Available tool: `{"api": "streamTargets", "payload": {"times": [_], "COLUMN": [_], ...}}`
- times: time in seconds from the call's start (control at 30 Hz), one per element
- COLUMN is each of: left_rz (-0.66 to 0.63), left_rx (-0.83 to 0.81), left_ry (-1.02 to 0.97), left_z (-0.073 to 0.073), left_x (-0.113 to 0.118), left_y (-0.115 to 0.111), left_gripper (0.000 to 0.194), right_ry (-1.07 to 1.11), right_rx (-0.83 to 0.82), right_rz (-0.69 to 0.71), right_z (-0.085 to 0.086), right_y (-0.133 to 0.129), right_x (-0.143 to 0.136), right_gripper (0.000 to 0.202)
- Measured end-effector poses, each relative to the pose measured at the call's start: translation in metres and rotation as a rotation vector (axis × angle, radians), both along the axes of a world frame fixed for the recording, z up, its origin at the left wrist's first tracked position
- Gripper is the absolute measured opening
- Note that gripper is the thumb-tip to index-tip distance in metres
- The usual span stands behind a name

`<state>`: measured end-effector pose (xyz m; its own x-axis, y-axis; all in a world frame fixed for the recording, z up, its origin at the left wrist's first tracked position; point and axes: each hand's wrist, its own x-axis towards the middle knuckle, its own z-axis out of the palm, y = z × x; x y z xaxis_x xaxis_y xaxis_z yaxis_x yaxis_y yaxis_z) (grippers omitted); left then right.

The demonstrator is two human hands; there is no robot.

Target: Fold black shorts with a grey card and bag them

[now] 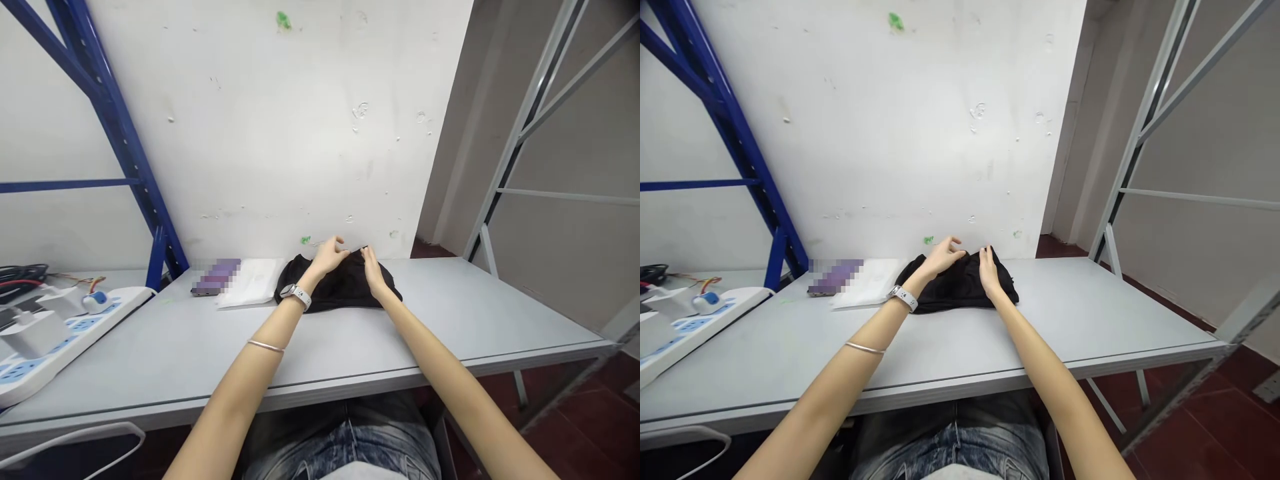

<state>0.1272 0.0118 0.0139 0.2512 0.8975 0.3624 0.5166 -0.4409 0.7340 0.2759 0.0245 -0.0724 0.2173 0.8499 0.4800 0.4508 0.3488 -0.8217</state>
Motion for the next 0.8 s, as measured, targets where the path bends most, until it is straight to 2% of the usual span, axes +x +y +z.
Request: {"api": "streamTargets", "payload": {"times": [0.1, 0.17, 0.23, 0.3, 0.4, 0.5, 0.6, 0.7, 0.8], "left_rz": [-0.066, 0.016, 0.170, 0.302, 0.306, 0.266, 0.281, 0.295, 0.294], "left_rx": [-0.038, 0.020, 0.056, 0.006, -0.156, -0.197, -0.170, -0.152, -0.126], "left_ry": [0.011, 0.080, 0.235, 0.417, 0.566, 0.539, 0.479, 0.429, 0.345], "left_z": [-0.016, -0.024, -0.029, -0.033, -0.037, -0.042, -0.047, -0.053, -0.055], "left_x": [0.004, -0.006, -0.020, -0.034, -0.044, -0.039, -0.032, -0.031, -0.035], "left_y": [-0.004, -0.004, -0.002, -0.001, -0.002, -0.006, -0.007, -0.004, 0.001], "left_gripper": [0.033, 0.028, 0.024, 0.022, 0.029, 0.039, 0.049, 0.050, 0.048], "right_ry": [0.048, -0.137, -0.412, -0.658, -0.832, -0.796, -0.691, -0.653, -0.637], "right_rx": [-0.056, -0.039, -0.061, -0.139, -0.262, -0.265, -0.205, -0.083, 0.083], "right_rz": [-0.032, -0.040, -0.056, -0.077, -0.073, -0.040, -0.085, -0.147, -0.054], "right_z": [0.014, 0.020, 0.022, 0.021, 0.015, 0.008, 0.005, 0.007, 0.007], "right_y": [-0.016, -0.027, -0.034, -0.038, -0.037, -0.032, -0.028, -0.027, -0.028], "right_x": [-0.002, -0.007, -0.009, -0.009, -0.004, -0.001, -0.001, -0.002, -0.007], "right_gripper": [0.075, 0.067, 0.060, 0.053, 0.043, 0.034, 0.035, 0.041, 0.041]}}
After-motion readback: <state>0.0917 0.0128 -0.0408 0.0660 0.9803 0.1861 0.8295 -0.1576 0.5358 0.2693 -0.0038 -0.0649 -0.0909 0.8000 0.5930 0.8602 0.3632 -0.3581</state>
